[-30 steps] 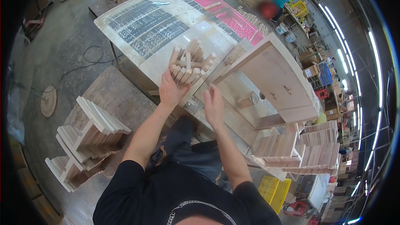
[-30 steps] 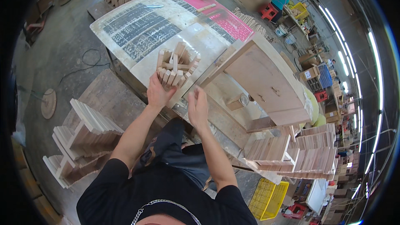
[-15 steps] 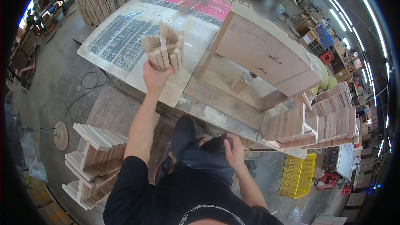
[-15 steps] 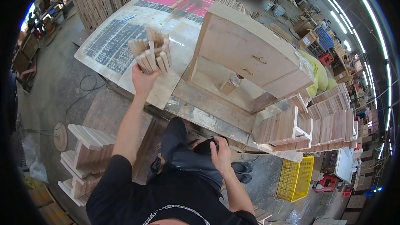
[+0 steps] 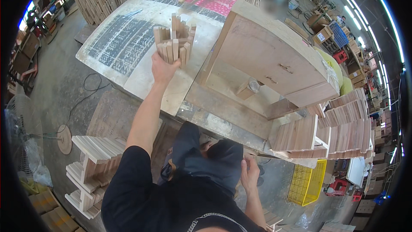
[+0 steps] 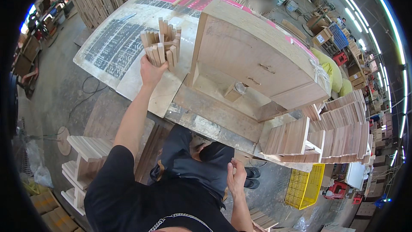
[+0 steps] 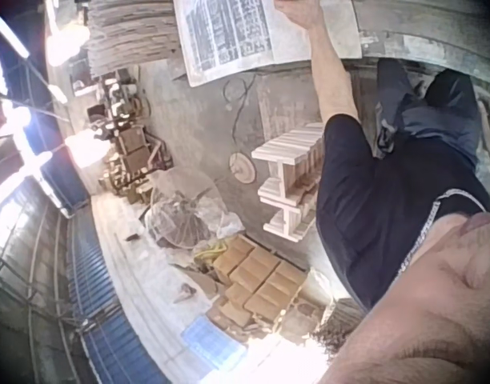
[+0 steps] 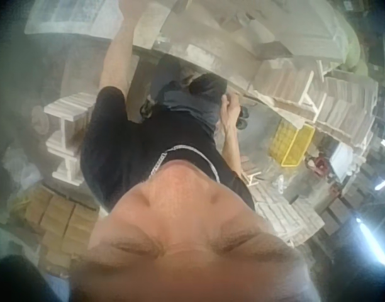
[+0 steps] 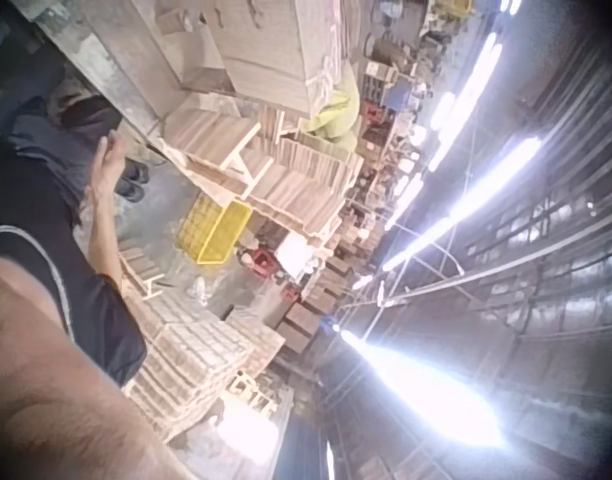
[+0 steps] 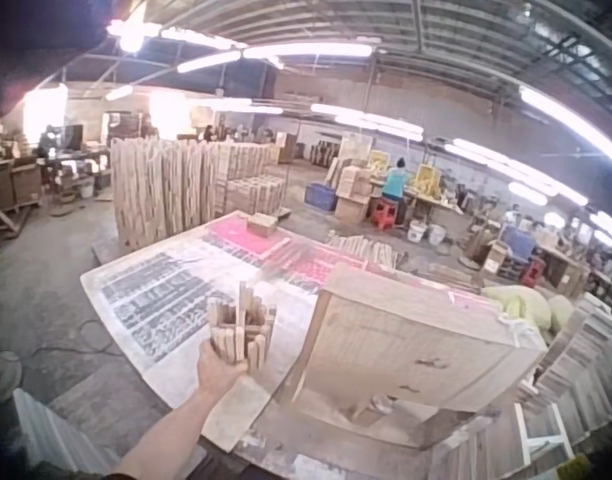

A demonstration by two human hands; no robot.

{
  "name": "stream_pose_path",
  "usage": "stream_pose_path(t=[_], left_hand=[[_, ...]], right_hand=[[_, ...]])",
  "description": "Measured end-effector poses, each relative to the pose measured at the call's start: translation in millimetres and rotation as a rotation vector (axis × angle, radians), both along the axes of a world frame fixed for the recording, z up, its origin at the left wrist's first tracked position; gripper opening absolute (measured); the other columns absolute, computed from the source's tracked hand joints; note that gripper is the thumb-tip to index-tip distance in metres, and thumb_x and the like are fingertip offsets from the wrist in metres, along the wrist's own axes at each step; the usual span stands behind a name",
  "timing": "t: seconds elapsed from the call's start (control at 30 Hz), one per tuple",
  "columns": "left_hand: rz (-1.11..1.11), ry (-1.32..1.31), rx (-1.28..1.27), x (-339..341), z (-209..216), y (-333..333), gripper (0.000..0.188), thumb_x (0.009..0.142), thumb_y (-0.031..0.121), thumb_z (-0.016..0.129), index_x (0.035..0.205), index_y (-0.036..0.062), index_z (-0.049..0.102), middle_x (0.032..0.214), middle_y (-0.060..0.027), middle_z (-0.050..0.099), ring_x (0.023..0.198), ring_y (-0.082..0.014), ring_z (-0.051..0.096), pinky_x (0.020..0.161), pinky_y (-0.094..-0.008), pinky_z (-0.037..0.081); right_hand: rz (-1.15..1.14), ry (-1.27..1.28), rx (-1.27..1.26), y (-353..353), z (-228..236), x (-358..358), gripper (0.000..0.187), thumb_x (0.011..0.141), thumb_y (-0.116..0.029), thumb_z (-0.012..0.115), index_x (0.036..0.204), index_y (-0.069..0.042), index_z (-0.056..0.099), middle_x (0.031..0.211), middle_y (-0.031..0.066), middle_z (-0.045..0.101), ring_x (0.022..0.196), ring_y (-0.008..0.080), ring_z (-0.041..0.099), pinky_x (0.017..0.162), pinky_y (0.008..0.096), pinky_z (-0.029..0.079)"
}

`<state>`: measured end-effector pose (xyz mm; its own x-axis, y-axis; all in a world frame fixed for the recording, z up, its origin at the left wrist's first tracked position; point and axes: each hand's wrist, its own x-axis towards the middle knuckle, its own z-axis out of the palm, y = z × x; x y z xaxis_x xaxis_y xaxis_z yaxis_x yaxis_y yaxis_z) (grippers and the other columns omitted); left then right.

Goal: Assembling interlocking wooden cross-frame components for furniture, tapping them together to ensure a tight fit.

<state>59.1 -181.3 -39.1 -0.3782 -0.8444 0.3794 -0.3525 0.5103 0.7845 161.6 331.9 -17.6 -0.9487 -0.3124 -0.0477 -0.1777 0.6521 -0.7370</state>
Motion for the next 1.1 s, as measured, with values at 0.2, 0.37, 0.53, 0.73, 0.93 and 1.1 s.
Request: stream_pose_path(t=[0.2,0.37,0.53,0.73,0.93,1.1], left_hand=[[-0.055,0.036,0.064,-30,-4,-27,0.088,0.066,0.032,0.089,0.131,-0.0071,0.044,0.128,-0.0254,0.054,0.117,-0.0413,0.058,0.1,-0.0471,0.048],[-0.095,0.009,0.012,-86,-8,-22,0.079,0.065,0.032,0.091,0.122,-0.0067,0.051,0.12,-0.0261,0.058,0.116,-0.042,0.057,0.098,-0.0472,0.047],[-0.074,0.029,-0.034,-80,-16,-46,0.074,0.068,0.037,0.088,0.119,-0.008,0.058,0.112,-0.0253,0.066,0.11,-0.0391,0.064,0.096,-0.0464,0.051],[-0.041,-0.107,-0.156,-56,-48,-72,0.092,0.07,0.047,0.086,0.132,-0.0124,0.052,0.126,-0.0302,0.062,0.121,-0.0395,0.06,0.105,-0.0499,0.045],[-0.089,0.212,-0.147,46,-5,114,0.043,0.087,0.028,0.07,0.118,-0.0001,0.06,0.119,-0.0244,0.059,0.12,-0.0374,0.055,0.102,-0.0499,0.045],[-0.174,0.157,-0.407,273,115,225,0.024,0.077,0.006,0.077,0.1,0.0045,0.072,0.101,-0.0126,0.071,0.088,-0.0286,0.07,0.078,-0.0378,0.057]], right_hand=[[0.03,0.092,0.028,9,-2,-4,0.027,0.101,-0.019,0.062,0.115,0.004,0.066,0.102,0.0192,0.072,0.094,0.0273,0.071,0.085,0.0373,0.054],[-0.084,0.144,0.075,28,12,15,0.024,0.099,-0.016,0.064,0.113,0.003,0.067,0.102,0.0199,0.071,0.094,0.0304,0.072,0.085,0.0375,0.055],[-0.129,0.173,0.097,39,35,17,0.024,0.095,-0.012,0.067,0.113,0.003,0.065,0.107,0.0228,0.066,0.1,0.041,0.065,0.087,0.0427,0.053],[-0.076,0.198,0.054,43,61,11,0.022,0.095,-0.013,0.068,0.11,0.003,0.067,0.104,0.0222,0.068,0.098,0.0408,0.066,0.085,0.0427,0.053],[-0.002,0.075,-0.109,31,7,22,0.011,0.094,-0.006,0.066,0.1,0.003,0.07,0.089,0.013,0.072,0.083,0.0211,0.07,0.077,0.035,0.054],[0.618,0.073,-0.18,-39,8,7,0.009,0.093,-0.008,0.071,0.094,0.002,0.071,0.082,0.0135,0.071,0.073,0.0219,0.07,0.071,0.0317,0.055]])
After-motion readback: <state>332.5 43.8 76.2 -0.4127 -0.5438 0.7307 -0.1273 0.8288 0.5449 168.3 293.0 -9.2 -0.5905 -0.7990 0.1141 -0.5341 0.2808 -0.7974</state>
